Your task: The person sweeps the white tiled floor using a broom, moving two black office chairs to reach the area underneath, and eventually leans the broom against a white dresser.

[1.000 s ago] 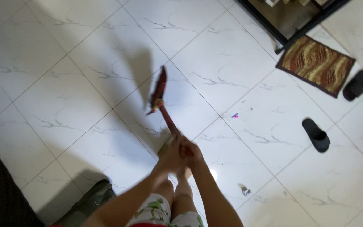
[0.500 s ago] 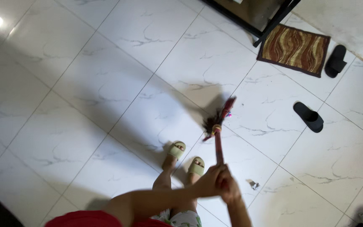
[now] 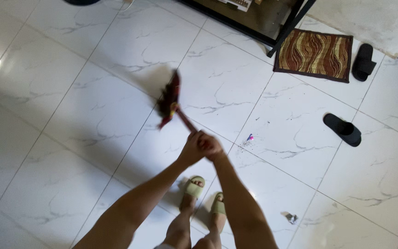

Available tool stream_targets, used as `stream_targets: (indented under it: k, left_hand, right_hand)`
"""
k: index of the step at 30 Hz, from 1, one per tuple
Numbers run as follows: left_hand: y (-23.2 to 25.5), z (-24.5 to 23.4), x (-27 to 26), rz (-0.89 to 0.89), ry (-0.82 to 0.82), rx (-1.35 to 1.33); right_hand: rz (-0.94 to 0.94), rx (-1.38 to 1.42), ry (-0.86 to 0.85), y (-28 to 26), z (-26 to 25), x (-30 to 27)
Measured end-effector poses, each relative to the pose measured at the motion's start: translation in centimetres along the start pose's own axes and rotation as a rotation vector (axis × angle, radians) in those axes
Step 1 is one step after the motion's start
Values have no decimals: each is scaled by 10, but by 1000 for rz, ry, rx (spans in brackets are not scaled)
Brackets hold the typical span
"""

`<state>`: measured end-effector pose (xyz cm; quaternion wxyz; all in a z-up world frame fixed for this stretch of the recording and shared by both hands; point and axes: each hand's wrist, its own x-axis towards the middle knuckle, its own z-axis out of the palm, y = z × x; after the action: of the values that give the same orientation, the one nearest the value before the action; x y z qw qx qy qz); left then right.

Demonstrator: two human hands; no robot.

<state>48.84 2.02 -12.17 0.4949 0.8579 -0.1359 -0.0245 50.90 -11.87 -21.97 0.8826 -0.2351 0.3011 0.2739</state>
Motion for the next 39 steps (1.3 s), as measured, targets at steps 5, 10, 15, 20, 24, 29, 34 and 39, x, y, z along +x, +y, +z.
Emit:
stream_targets:
  k: [5,10,15,20,24,29,34,39]
  left_hand:
    - [26,61,98,-188,-410,-113]
    - [57,124,64,88,-620,10]
    - [122,126,-43,105,-855,-12]
    - [171,34,-106,31,-967,-204]
    - [204,-25,-103,-110,-836,-467]
    - [187,7,5,-435,-463,-791]
    - [141,69,114,-220,-466,-483]
    - [179,108,111,-215,-796,-352]
  right_hand:
    - [-158,307,-79,-89,-72,15]
    - [-418,632,-62,-60,-143,-70]
    - [-422,766,172,24,-160,-221]
    - [-264,522,390,65,-79,-299]
    - [-178,375,215,37,21,-326]
    - [-264,222,21,-60,42,-192]
    - [-193,369,188,-147,-10,-105]
    - [-205,441,428,-164,-39,-190]
